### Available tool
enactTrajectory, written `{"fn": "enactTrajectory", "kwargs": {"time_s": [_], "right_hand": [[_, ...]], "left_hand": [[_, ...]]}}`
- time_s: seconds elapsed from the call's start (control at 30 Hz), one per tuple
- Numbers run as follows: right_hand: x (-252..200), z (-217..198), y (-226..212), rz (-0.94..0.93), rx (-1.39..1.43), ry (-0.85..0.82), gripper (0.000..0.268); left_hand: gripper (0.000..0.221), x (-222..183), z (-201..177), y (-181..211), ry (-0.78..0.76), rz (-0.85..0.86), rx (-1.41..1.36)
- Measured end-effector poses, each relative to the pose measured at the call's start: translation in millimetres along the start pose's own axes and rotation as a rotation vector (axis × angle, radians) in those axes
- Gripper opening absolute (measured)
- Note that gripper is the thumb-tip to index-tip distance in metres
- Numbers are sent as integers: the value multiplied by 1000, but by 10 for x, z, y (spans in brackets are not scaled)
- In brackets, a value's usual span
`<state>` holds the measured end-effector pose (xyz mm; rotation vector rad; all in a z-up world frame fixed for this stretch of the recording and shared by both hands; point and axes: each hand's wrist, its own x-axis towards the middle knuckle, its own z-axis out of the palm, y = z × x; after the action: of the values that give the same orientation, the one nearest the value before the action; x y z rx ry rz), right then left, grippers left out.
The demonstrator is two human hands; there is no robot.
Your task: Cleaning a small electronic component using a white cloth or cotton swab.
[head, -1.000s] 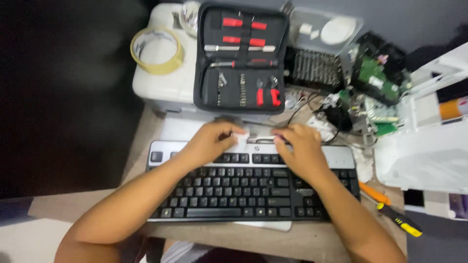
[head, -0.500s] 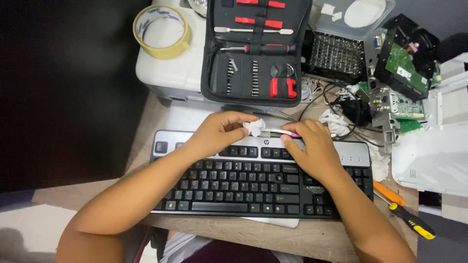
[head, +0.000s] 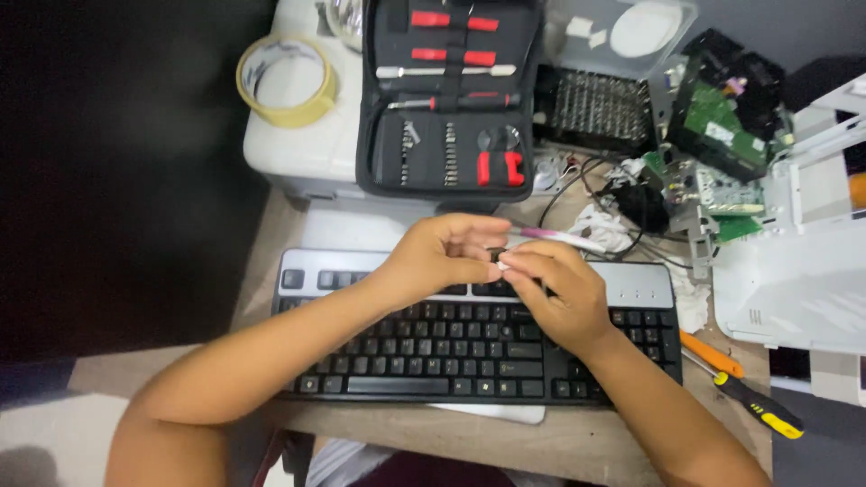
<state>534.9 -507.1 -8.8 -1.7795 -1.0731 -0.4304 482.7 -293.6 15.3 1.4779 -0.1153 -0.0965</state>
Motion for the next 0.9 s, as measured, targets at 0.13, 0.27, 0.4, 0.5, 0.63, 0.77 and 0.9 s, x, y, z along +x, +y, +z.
{"fn": "enactTrajectory", "kwargs": {"time_s": [0.13,0.27,0.4,0.5,0.63,0.77,0.9], "right_hand": [[21,15,-72,8,41,-45,20],[106,19,-197,28,52,-30,10],[53,-5,-61,71,-9,-57,7],[19,10,-59,94,22,-50,7],[9,14,-83,62,74,-40,7],[78,-2,-157,30,88,-50,10],[46,-28,-94,50,83,-61,10]], "left_hand": [[58,-36,-119,-135,-12,-147,-92],[51,-18,-158,-329,-42,-141,-166],[44,4,-260,-326,-36,-153,-175],[43,11,-243,-251,-17,-165,-195],[42,-34,-204,-234,-70,-176,-159],[42,-56,-226,-163,-134,-157,-111],[41,-79,-177,-188,-187,-162,-89]]}}
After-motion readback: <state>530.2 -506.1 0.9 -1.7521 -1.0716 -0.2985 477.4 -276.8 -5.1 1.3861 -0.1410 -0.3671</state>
